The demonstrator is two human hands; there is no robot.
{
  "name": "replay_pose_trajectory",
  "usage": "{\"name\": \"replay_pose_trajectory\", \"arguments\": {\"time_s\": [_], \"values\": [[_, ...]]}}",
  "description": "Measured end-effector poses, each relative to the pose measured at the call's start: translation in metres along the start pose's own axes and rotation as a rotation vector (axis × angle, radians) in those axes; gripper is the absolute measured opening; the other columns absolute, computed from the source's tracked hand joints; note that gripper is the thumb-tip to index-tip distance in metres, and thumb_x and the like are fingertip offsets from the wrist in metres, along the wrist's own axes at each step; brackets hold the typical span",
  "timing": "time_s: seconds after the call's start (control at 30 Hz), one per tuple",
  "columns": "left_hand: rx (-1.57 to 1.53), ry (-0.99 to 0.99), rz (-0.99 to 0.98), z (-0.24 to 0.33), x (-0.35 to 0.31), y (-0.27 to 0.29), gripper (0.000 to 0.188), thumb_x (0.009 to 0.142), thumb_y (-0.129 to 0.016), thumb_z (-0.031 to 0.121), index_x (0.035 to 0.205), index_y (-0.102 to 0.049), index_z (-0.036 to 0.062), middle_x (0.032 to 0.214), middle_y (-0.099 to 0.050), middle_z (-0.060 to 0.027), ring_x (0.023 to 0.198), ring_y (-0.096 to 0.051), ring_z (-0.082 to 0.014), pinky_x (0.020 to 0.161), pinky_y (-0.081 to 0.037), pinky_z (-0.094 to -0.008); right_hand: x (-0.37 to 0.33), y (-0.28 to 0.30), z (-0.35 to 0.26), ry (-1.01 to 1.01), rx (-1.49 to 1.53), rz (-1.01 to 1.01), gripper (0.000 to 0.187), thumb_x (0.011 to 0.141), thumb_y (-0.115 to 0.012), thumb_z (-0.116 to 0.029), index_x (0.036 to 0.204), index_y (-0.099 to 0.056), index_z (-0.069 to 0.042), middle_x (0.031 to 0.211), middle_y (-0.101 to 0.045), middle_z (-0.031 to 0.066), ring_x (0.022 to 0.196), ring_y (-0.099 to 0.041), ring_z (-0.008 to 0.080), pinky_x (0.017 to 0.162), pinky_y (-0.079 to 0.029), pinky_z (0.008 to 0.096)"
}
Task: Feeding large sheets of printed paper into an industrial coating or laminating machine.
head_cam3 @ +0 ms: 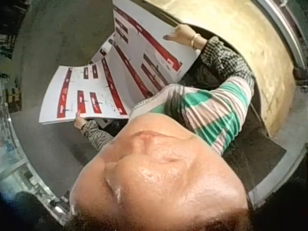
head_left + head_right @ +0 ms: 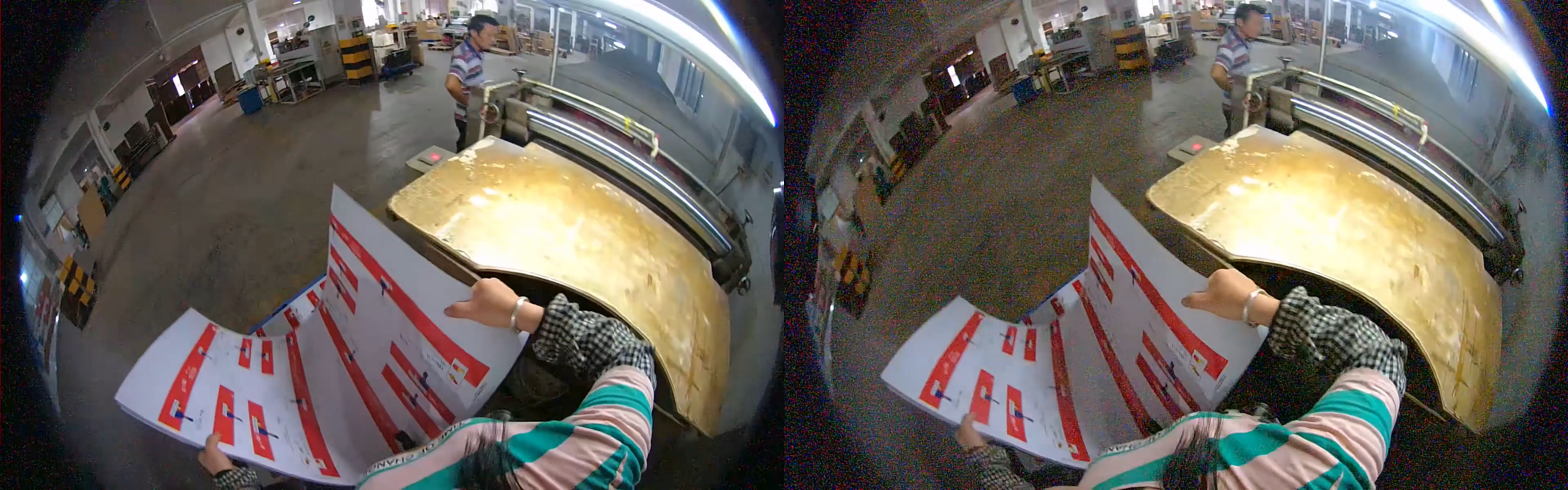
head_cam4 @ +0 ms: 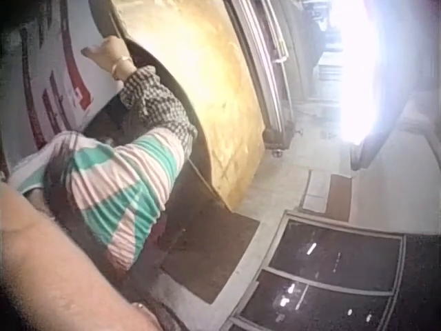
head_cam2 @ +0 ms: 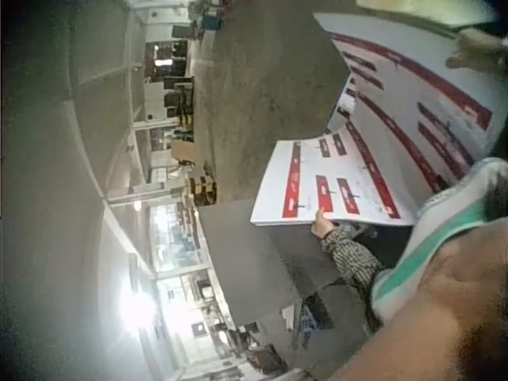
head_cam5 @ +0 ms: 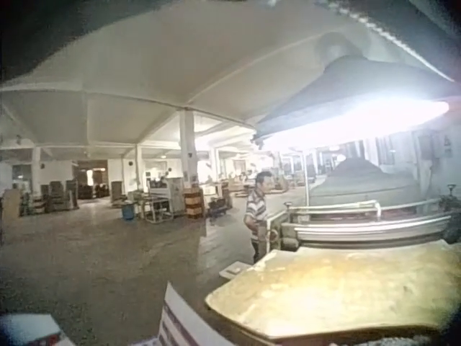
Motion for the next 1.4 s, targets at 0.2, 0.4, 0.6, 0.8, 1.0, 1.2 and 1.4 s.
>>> {"name": "replay_pose_trajectory", "arguments": {"time_s": [0.2,0.4,0.6,0.8,1.0,1.2,1.4], "values": [[-0.137,-0.136,-0.135,0.101,-0.091,0.0,0.031,0.063,-0.062,0.007,0.087,-0.056,-0.0132,0.086,-0.059,-0.016,0.072,-0.057,-0.0228,0.062,-0.047,-0.0322,-0.142,-0.001,0.106,0.053,0.462,0.37,0.045,0.072,-0.06,-0.042,0.069,-0.061,0.003,0.053,-0.055,0.0143,0.047,-0.057,0.0185,0.045,-0.042,0.0272],[-0.348,-0.146,-0.317,0.125,-0.106,0.015,0.032,0.066,-0.063,0.009,0.09,-0.058,-0.0106,0.089,-0.059,-0.0141,0.075,-0.057,-0.0217,0.066,-0.046,-0.0332,-0.304,-0.08,0.155,-0.149,0.76,0.737,0.031,0.076,-0.063,-0.028,0.081,-0.064,0.002,0.065,-0.062,0.006,0.055,-0.056,0.0107,0.049,-0.045,0.0256],[-0.29,-0.173,-0.649,0.08,-0.031,-0.058,0.034,0.061,-0.066,0.009,0.088,-0.058,-0.0107,0.084,-0.061,-0.0131,0.071,-0.058,-0.0216,0.065,-0.046,-0.0324,-0.434,-0.2,0.178,-0.621,0.775,1.061,0.042,0.074,-0.063,-0.032,0.086,-0.06,0.008,0.074,-0.063,0.0118,0.064,-0.058,0.0144,0.056,-0.046,0.0278],[-0.019,-0.099,-0.838,0.114,-0.02,-0.1,0.033,0.057,-0.07,0.012,0.081,-0.061,-0.009,0.078,-0.062,-0.0129,0.069,-0.06,-0.0217,0.065,-0.047,-0.0301,-0.615,-0.366,0.243,-1.143,0.742,1.156,0.07,0.085,-0.031,-0.053,0.115,-0.044,0.008,0.117,-0.049,0.0164,0.106,-0.046,0.026,0.09,-0.035,0.0312],[-0.026,0.4,-1.145,0.009,0.058,-0.2,0.034,0.069,-0.062,0.017,0.095,-0.059,-0.0042,0.094,-0.06,-0.0132,0.076,-0.059,-0.021,0.069,-0.047,-0.0283,-0.588,-0.265,0.14,-1.552,0.623,0.919,0.081,0.078,-0.027,-0.064,0.113,-0.048,0.005,0.114,-0.05,0.0185,0.106,-0.047,0.0301,0.09,-0.035,0.035],[-0.192,0.602,-1.12,0.007,0.032,-0.143,0.047,0.073,-0.059,0.014,0.115,-0.045,-0.0024,0.11,-0.052,-0.0159,0.096,-0.054,-0.0261,0.08,-0.045,-0.0363,-0.598,-0.195,0.096,-1.797,0.232,0.66,0.088,0.072,-0.024,-0.072,0.109,-0.053,0.002,0.11,-0.052,0.0194,0.102,-0.049,0.0328,0.088,-0.036,0.039],[-0.152,0.595,-1.076,0.003,0.047,-0.138,0.045,0.072,-0.062,0.015,0.112,-0.048,-0.0021,0.112,-0.051,-0.0142,0.102,-0.049,-0.0241,0.088,-0.039,-0.0347,-0.431,-0.209,0.054,-1.638,-0.203,0.593,0.06,0.081,-0.03,-0.057,0.111,-0.053,-0.011,0.108,-0.053,0.0179,0.099,-0.051,0.0332,0.084,-0.035,0.0504]]}}
Point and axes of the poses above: each hand's wrist, its own x-axis towards the middle knuckle, its own y-axis out of the back of the hand, z = x × y, the point moved 1 cm from there along x, towards the middle knuckle
